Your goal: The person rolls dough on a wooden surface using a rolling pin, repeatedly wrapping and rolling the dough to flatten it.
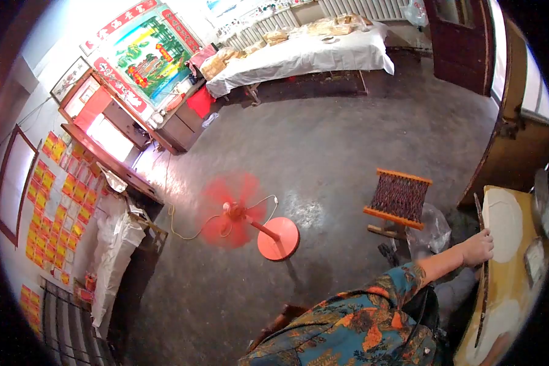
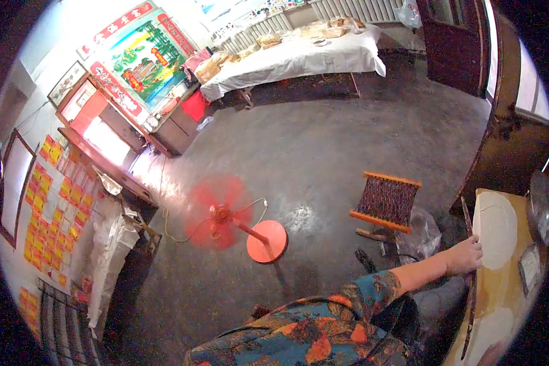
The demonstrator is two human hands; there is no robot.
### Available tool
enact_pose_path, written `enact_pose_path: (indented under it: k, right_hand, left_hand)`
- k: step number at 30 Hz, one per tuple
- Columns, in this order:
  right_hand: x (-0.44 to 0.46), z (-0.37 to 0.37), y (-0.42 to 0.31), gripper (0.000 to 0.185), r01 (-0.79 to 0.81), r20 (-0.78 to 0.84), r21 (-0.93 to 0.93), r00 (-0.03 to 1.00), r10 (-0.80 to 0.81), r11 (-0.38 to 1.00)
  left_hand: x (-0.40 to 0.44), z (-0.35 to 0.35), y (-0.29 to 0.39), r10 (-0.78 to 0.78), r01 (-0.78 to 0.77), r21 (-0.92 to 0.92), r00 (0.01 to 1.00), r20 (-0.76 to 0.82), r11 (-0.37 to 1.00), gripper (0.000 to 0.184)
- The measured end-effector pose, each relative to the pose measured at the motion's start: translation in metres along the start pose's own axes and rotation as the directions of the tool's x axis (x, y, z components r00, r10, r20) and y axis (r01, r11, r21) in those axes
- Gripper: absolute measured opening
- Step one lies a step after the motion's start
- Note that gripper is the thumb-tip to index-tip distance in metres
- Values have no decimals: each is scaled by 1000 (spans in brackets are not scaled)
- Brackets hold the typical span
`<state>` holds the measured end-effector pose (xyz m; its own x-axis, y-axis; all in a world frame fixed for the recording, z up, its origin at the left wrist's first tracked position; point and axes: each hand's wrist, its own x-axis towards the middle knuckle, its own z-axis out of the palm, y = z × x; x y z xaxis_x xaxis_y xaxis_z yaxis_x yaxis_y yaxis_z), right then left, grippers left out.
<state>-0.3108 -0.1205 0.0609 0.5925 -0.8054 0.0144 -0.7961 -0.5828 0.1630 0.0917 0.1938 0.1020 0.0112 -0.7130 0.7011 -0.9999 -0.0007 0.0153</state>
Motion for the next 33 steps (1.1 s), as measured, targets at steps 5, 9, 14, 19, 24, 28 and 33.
enact_pose_path:
  k: [5, 9, 14, 19, 24, 28, 33]
  right_hand:
    - [4, 19, 18, 36, 53, -7, -83, 999, -54, 995]
    - [-9, 3, -4, 35, -2, -11, -29, 1000, 2, 1000]
    - [-29, -29, -30, 33, -29, -7, -8, 1000, 28, 1000]
    - [-27, -9, -24, 34, -89, -5, 139, 996, 91, 986]
    - [-26, -5, -20, 38, -62, 54, 12, 997, 61, 998]
    - [-38, -23, -23, 41, -127, 122, 55, 985, 119, 990]
    - [-89, -31, -20, 40, 200, -38, 353, 979, -199, 914]
  left_hand:
    - [-1, -3, 1, 3, -5, -26, 998, -57, 1000, 12]
    - [0, -3, 6, -9, 9, -8, 998, -58, 1000, 12]
    - [2, -15, 11, 10, -7, -58, 999, 40, 998, 12]
    - [1, -1, 15, 22, -21, -3, 999, 46, 1000, 10]
    - [4, -4, 20, 32, -31, -15, 999, 39, 999, 9]
    - [5, 4, 16, 26, -19, -47, 987, 159, 999, 12]
    - [15, 20, 47, 58, -41, -110, 987, 153, 993, 9]
